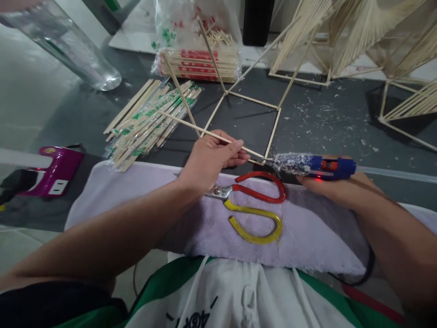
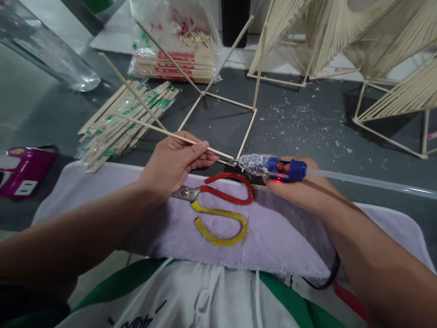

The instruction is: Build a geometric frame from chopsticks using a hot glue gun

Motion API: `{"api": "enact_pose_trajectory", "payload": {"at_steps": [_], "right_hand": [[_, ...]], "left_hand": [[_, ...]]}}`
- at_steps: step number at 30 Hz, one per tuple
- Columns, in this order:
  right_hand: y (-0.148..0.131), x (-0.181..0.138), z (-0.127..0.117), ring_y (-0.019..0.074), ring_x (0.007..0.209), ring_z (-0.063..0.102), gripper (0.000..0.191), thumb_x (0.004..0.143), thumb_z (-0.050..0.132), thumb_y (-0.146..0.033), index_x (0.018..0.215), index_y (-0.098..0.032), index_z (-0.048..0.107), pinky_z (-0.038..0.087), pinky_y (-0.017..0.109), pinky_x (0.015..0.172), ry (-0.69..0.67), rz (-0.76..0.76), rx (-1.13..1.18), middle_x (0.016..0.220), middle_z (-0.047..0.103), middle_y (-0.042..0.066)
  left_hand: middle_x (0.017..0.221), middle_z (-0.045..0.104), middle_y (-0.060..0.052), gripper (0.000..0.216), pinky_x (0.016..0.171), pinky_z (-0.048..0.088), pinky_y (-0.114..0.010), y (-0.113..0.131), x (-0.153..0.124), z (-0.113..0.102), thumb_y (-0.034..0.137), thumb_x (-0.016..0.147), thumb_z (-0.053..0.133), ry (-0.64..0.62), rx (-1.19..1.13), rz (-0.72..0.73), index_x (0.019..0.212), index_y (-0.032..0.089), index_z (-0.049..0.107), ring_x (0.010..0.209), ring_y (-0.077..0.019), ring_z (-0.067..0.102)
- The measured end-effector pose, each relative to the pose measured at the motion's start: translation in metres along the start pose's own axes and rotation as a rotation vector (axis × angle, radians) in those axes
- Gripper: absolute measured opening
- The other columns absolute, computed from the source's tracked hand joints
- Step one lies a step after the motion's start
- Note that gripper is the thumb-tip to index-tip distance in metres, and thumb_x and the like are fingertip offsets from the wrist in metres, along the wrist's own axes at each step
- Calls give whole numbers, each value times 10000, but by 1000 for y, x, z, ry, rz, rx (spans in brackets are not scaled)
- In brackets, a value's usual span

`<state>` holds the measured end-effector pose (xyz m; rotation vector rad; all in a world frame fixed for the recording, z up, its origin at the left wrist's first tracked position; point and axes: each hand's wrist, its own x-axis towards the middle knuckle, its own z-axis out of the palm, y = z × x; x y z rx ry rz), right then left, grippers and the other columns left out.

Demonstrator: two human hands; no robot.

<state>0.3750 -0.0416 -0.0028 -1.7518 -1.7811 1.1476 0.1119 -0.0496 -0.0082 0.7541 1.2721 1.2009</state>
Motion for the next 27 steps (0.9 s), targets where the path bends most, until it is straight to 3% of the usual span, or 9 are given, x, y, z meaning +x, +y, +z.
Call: {"api": "enact_pose_trajectory", "payload": {"at_steps": [11,18,27], "right_hand": [[5,0,-1,153,498,490,209,594,677,-427,634,-237,601,362,266,438,8,37,-106,549,564,-3],[-14,-3,0,128,472,429,218,511,620,-422,552,-226,534,327,249,417,19,107,-126,492,488,-11],[-24,-6,-1,136,463,465,240,523,615,-442,607,-223,561,329,237,394,61,249,-120,499,508,-20]], "left_hand": [[710,705,-30,211,724,653,-330,-2,3,-2,247,814,775,-56,-7,-19,813,144,591,740,-183,747],[687,702,-19,220,711,639,-286,2,1,-1,246,822,767,-52,-3,-37,803,141,574,660,-136,723],[717,717,-14,189,742,625,-261,1,-1,-1,221,818,744,-63,45,8,839,142,574,695,-120,727]]}}
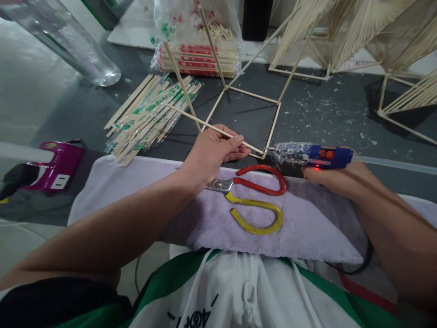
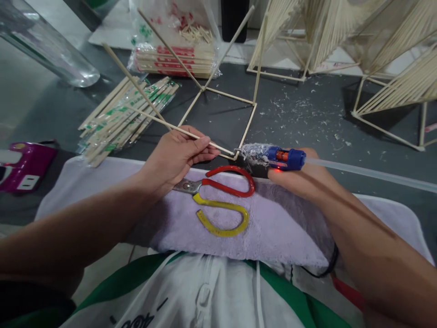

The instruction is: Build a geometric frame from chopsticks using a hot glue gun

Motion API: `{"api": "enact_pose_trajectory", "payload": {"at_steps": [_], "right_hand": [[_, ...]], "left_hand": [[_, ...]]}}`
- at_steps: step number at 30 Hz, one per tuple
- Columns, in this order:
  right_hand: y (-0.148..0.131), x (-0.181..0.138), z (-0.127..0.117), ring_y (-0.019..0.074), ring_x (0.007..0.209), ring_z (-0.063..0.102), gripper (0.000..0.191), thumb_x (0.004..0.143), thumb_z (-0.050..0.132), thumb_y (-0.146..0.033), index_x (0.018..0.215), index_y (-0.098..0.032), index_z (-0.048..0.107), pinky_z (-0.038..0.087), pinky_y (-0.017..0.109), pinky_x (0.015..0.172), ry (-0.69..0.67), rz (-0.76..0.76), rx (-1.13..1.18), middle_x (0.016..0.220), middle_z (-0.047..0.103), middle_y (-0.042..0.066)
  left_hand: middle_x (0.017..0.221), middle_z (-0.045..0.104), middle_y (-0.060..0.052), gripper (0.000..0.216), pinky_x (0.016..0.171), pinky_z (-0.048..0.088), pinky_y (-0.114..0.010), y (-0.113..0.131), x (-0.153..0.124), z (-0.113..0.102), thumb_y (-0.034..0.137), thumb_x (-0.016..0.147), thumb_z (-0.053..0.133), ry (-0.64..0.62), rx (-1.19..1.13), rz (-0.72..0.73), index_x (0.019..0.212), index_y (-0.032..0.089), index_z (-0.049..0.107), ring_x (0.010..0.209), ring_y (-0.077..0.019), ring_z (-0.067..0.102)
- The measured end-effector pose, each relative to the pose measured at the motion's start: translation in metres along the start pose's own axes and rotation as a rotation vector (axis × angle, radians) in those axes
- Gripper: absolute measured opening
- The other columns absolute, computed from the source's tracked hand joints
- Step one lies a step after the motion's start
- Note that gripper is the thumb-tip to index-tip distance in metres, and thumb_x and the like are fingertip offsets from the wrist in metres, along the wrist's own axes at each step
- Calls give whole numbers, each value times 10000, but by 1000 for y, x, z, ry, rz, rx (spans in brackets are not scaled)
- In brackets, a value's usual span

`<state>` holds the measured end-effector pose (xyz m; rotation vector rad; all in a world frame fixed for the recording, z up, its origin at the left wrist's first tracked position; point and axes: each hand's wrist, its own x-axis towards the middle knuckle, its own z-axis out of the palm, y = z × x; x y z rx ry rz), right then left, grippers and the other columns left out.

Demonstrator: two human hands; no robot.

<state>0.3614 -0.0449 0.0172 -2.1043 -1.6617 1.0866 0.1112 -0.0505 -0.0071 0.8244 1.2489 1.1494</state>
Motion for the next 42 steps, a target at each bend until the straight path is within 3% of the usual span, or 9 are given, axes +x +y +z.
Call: {"api": "enact_pose_trajectory", "payload": {"at_steps": [3,8,16,22,24,30,36,42], "right_hand": [[-2,1,0,143,483,486,219,533,631,-414,635,-223,599,331,223,378,-21,21,35,518,532,-13],[0,5,2,116,489,458,141,574,672,-337,605,-227,590,312,201,377,-28,-92,117,540,540,-21],[8,14,-2,158,640,607,159,674,761,-355,767,-234,719,425,217,478,-32,-120,203,699,682,-11],[-6,18,8,131,605,615,226,718,723,-323,920,-234,769,442,206,491,-186,-207,234,763,736,4],[-15,14,13,132,634,640,248,742,693,-287,976,-252,767,505,222,568,-206,-221,280,835,764,4],[-25,9,24,200,859,730,192,719,718,-219,907,-237,755,596,314,780,-276,-191,541,952,783,22],[-19,16,28,219,1028,726,239,725,717,-174,930,-289,755,564,392,976,-341,-205,615,1009,783,-18],[-18,16,27,195,1026,721,225,750,697,-156,927,-285,748,548,362,1007,-386,-235,681,1009,785,-35]], "left_hand": [[740,724,-18,192,752,623,-256,-2,-1,1,212,804,753,-2,24,33,833,140,578,714,-118,730],[782,740,-33,202,747,621,-252,-3,-6,3,218,778,780,-20,88,90,829,134,604,746,-129,736],[835,753,-44,201,786,629,-272,-3,-5,-2,218,758,794,-36,184,59,819,126,626,789,-139,745],[843,755,-41,192,783,634,-269,-4,-6,-5,205,759,789,-75,178,84,818,131,622,788,-138,747],[840,753,-38,195,784,634,-270,-4,-7,-4,204,759,788,-75,176,78,820,134,616,785,-136,747],[812,737,-27,177,757,630,-255,-4,-7,-4,193,777,765,-66,179,64,830,138,605,767,-130,742],[812,714,-15,179,728,629,-247,-7,-3,-6,203,794,752,-93,184,53,854,153,592,773,-138,744],[797,704,-1,157,720,629,-244,-4,-4,-3,196,814,723,-78,164,29,841,173,570,762,-135,742]]}}
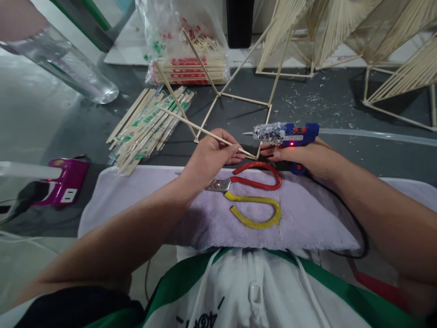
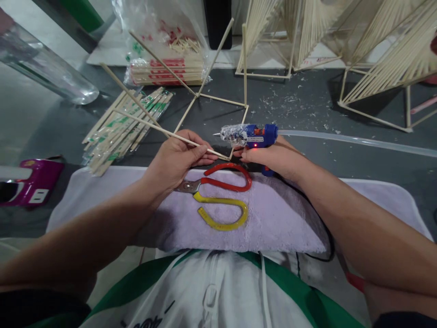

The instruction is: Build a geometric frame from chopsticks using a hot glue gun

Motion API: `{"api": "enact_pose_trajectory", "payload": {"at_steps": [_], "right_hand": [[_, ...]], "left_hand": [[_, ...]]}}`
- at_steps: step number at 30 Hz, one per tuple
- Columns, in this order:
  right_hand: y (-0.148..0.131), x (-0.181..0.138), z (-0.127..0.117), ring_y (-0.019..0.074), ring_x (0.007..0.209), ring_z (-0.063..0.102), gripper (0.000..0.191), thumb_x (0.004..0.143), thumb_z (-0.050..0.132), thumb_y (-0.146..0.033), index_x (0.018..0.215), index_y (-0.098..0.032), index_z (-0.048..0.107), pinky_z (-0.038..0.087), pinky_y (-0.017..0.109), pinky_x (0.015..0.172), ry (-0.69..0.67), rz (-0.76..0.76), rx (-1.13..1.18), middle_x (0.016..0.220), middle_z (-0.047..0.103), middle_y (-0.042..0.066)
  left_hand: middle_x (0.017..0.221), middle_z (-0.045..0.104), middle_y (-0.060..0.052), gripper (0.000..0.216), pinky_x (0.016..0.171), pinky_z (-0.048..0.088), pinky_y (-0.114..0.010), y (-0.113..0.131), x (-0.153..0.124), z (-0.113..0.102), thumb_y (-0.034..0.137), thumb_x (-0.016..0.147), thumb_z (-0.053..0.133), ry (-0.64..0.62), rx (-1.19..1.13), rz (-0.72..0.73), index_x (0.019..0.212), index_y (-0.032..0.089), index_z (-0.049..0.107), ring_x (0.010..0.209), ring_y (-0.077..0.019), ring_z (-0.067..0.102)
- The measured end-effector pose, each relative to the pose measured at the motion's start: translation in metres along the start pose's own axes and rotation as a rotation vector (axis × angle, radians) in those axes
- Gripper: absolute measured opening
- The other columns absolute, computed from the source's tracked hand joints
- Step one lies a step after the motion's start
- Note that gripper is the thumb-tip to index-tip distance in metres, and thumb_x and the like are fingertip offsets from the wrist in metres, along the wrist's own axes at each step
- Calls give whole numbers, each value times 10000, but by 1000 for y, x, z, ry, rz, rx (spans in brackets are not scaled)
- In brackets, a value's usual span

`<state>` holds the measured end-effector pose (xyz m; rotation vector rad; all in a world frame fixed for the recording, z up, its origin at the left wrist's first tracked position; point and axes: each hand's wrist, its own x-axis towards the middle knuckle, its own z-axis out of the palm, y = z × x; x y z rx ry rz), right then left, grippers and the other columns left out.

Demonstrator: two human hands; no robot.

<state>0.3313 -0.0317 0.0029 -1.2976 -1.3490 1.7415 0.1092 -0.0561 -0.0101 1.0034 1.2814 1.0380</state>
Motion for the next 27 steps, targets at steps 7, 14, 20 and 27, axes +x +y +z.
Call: {"api": "enact_pose_trajectory", "payload": {"at_steps": [7,14,20,27], "right_hand": [[-1,0,2,179,995,723,228,763,678,-131,910,-285,759,556,337,990,24,10,-4,960,785,-43],[-5,0,4,175,1010,724,243,742,660,-93,879,-268,757,540,322,1011,-5,13,28,958,786,-55],[-4,-3,3,205,1049,718,217,728,693,-103,871,-256,751,529,367,1044,5,9,32,966,788,-35],[-2,41,-9,239,1037,727,220,644,679,-40,747,-228,732,544,420,1041,-47,377,36,918,787,9]], "left_hand": [[795,705,-5,176,722,627,-249,-1,3,0,196,807,727,15,4,-15,857,172,560,735,-127,737],[793,715,-14,184,685,617,-236,1,5,-1,219,817,732,-29,23,-2,887,164,571,719,-131,738],[770,717,-11,190,645,594,-209,3,4,4,264,811,753,-22,51,29,863,154,606,692,-123,728],[746,715,-12,145,621,567,-181,4,7,4,236,823,745,-19,20,-32,828,139,638,649,-95,707]]}}
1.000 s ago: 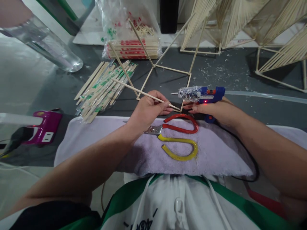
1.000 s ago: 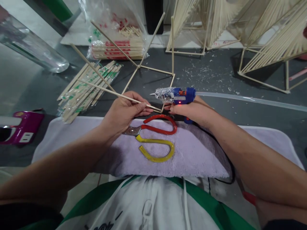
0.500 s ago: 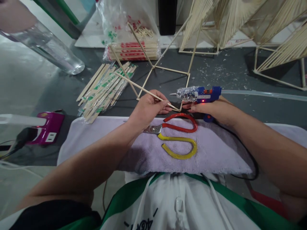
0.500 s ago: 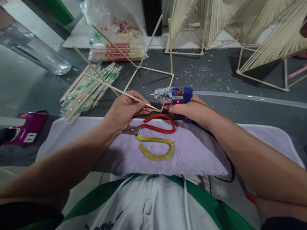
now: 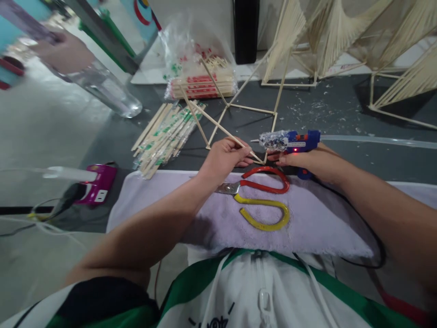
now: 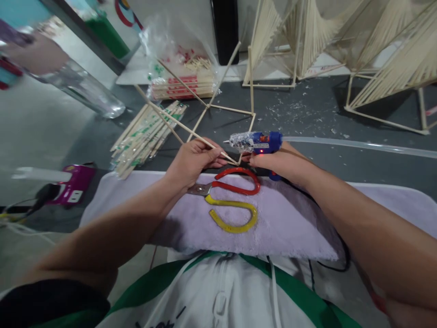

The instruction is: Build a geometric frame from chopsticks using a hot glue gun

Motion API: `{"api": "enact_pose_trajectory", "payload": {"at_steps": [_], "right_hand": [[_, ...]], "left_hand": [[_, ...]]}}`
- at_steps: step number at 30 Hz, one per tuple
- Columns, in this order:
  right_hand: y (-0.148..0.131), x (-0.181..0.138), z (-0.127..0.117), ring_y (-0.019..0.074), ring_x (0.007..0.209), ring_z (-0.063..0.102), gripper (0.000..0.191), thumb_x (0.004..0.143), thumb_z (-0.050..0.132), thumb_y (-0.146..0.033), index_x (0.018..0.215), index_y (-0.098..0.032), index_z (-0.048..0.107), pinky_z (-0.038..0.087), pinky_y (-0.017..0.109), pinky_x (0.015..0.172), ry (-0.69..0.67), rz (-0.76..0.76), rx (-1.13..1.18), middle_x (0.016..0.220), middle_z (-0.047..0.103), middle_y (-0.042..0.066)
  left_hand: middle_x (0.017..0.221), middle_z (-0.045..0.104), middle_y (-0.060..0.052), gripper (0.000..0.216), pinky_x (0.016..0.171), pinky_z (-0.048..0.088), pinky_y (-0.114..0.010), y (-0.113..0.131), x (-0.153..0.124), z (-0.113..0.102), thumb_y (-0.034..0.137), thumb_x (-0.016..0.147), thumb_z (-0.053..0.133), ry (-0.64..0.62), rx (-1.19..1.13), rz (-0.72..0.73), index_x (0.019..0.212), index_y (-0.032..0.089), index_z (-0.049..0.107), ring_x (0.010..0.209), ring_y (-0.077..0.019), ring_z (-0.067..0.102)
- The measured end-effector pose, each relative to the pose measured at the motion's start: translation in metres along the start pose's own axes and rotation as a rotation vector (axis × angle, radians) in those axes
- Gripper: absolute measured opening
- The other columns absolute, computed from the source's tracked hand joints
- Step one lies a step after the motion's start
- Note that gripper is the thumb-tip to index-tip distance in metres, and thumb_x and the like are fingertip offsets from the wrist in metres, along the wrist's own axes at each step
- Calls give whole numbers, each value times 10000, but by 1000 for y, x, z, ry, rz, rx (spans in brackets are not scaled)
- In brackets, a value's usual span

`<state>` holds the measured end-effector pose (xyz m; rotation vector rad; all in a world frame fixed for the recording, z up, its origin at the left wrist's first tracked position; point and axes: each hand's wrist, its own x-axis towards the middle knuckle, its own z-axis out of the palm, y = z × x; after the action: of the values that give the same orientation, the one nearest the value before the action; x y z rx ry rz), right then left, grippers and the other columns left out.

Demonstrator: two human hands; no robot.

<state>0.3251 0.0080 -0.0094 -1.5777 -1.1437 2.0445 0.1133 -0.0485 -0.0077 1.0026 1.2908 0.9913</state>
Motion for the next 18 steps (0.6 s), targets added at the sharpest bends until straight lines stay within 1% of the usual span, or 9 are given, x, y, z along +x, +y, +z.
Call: {"api": "enact_pose_trajectory", "payload": {"at_steps": [2,3,4,5,7,10,13,16,18], "right_hand": [[5,7,-4,251,1005,735,227,633,681,-41,719,-243,741,576,401,994,22,-5,-22,859,783,28],[10,8,-5,262,1021,732,227,644,710,-75,770,-257,759,592,402,965,17,-51,-20,888,787,36],[16,7,-7,269,1024,730,227,655,746,-127,829,-271,774,610,401,928,44,-104,-31,917,789,43],[22,4,-7,272,1049,723,255,659,773,-163,885,-281,778,613,401,921,46,-132,-35,972,789,43],[32,-4,-7,272,1065,719,328,653,803,-197,966,-291,774,611,404,926,22,-256,-41,1029,784,34],[36,-16,-3,266,1068,718,351,671,792,-202,1014,-276,769,598,401,944,-14,-383,-53,1068,779,30],[32,-23,3,253,1045,724,329,665,772,-180,987,-250,771,596,370,931,18,-411,-59,1064,780,36],[27,-27,9,233,1012,733,272,650,766,-169,919,-212,769,595,325,904,68,-399,-49,1031,784,53],[26,-28,10,230,1003,735,261,649,766,-169,909,-191,766,598,308,883,82,-400,-29,1016,784,64]], "left_hand": [[750,714,-10,126,615,559,-176,2,0,0,217,836,732,-8,-2,-31,837,136,636,648,-93,707],[750,713,-7,113,609,554,-173,2,0,0,207,845,722,-9,-5,-38,843,137,633,643,-89,705],[747,711,-3,100,610,551,-172,2,0,-1,198,853,710,-17,-7,-46,846,138,629,641,-86,703],[745,711,-1,90,617,551,-172,2,1,-1,195,864,697,-24,-5,-47,848,139,627,642,-83,702],[750,712,1,84,635,552,-175,1,1,-1,198,876,683,-36,1,-39,854,142,625,652,-81,702],[753,708,2,97,644,549,-175,-1,2,-1,214,877,687,-40,11,-24,857,146,621,654,-79,699],[760,708,-3,95,629,536,-168,-3,2,0,216,894,659,-58,16,-1,845,147,616,647,-77,695],[762,709,-7,103,622,528,-162,-4,3,1,205,913,621,-77,27,25,829,148,610,639,-70,688],[754,709,-4,96,626,530,-163,-4,3,1,199,918,608,-84,39,32,835,151,605,628,-66,681]]}}
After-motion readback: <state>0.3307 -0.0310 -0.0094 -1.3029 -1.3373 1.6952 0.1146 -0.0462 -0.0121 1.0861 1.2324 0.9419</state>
